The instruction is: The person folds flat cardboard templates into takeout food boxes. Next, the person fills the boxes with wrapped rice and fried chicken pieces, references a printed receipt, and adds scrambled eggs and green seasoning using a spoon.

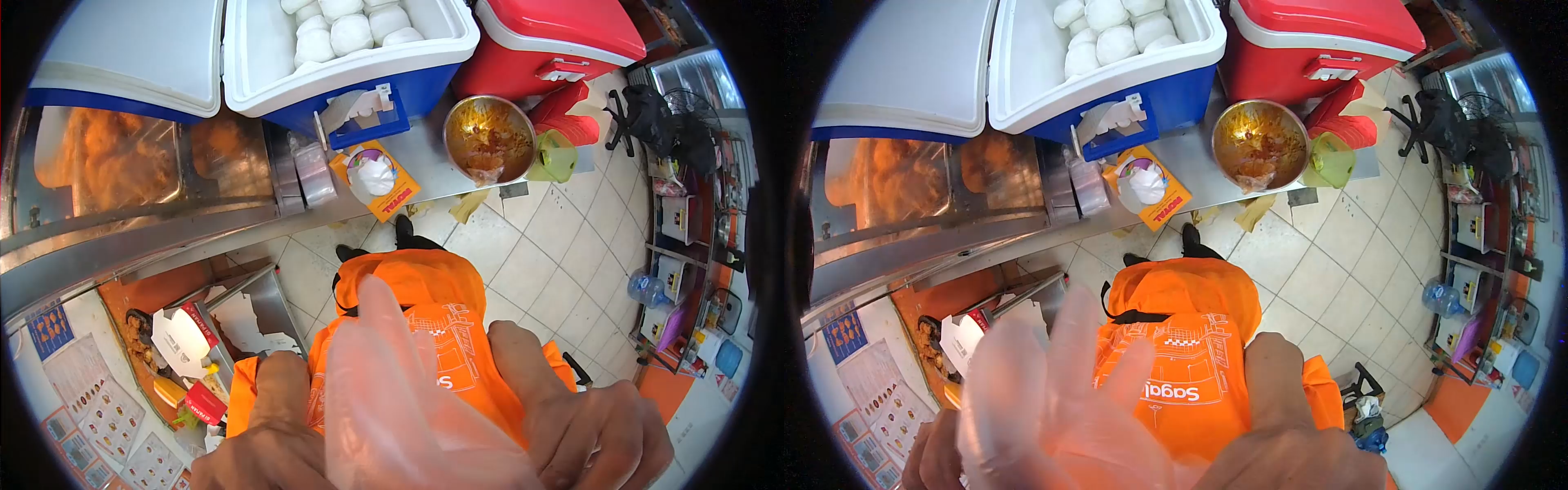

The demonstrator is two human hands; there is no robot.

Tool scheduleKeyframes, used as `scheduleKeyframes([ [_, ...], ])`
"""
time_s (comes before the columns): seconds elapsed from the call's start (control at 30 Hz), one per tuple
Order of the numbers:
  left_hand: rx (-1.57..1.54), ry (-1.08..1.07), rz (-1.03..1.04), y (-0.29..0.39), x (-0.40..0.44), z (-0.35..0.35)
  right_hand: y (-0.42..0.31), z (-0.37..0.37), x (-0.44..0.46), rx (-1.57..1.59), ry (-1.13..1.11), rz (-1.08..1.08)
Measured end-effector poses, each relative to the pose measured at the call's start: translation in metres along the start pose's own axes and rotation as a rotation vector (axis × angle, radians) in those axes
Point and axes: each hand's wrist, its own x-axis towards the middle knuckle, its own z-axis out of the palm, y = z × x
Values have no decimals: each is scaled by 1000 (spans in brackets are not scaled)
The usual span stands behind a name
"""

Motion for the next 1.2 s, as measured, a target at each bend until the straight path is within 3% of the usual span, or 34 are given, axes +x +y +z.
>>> scheduleKeyframes([
  [0.23, 77, -7, 69, 6, 5, 7, -3, -5, 0, -221, -57, -53],
  [0.37, 89, 13, 63, 4, 10, 13, 20, -39, -1, -904, 0, -255],
  [0.4, 91, 44, 13, 4, 10, 17, 33, -48, -4, -1066, 17, -162],
  [0.43, 99, 43, 19, 5, 10, 16, 42, -52, -3, -1242, -49, 160],
  [0.47, 317, -43, 99, 4, 9, 11, 49, -57, -4, -1400, -122, 487],
  [0.53, 625, -148, 160, -3, 3, -2, 76, -92, -16, -1288, -90, 619],
  [0.6, 709, -131, 50, -5, -1, -7, 116, -118, -27, -892, 165, 643],
  [0.67, 764, -113, 11, -27, -16, -26, 141, -148, -38, -880, 281, 716],
  [0.73, 877, -50, 13, -39, -25, -37, 166, -159, -47, -367, 571, 818],
  [0.8, 984, 50, 33, -62, -46, -57, 197, -210, -88, -220, 544, 888],
  [0.87, 1069, 139, 22, -72, -63, -73, 214, -174, -75, -55, 639, 1048],
  [0.93, 966, 329, -149, -70, -82, -90, 243, -181, -96, -22, 531, 1139],
  [0.97, 975, 356, -130, -69, -92, -100, 256, -183, -104, 14, 467, 1213],
  [1.0, 896, 427, -270, -68, -102, -111, 263, -175, -102, 150, 391, 1202],
  [1.03, 804, 494, -406, -69, -110, -120, 276, -175, -110, 141, 366, 1219],
  [1.1, 811, 556, -340, -72, -125, -135, 305, -177, -129, -249, 393, 1117],
  [1.13, 821, 595, -293, -75, -131, -141, 310, -161, -123, -367, 511, 1085],
  [1.2, 831, 602, -296, -82, -146, -152, 332, -172, -138, -455, 487, 1100],
])
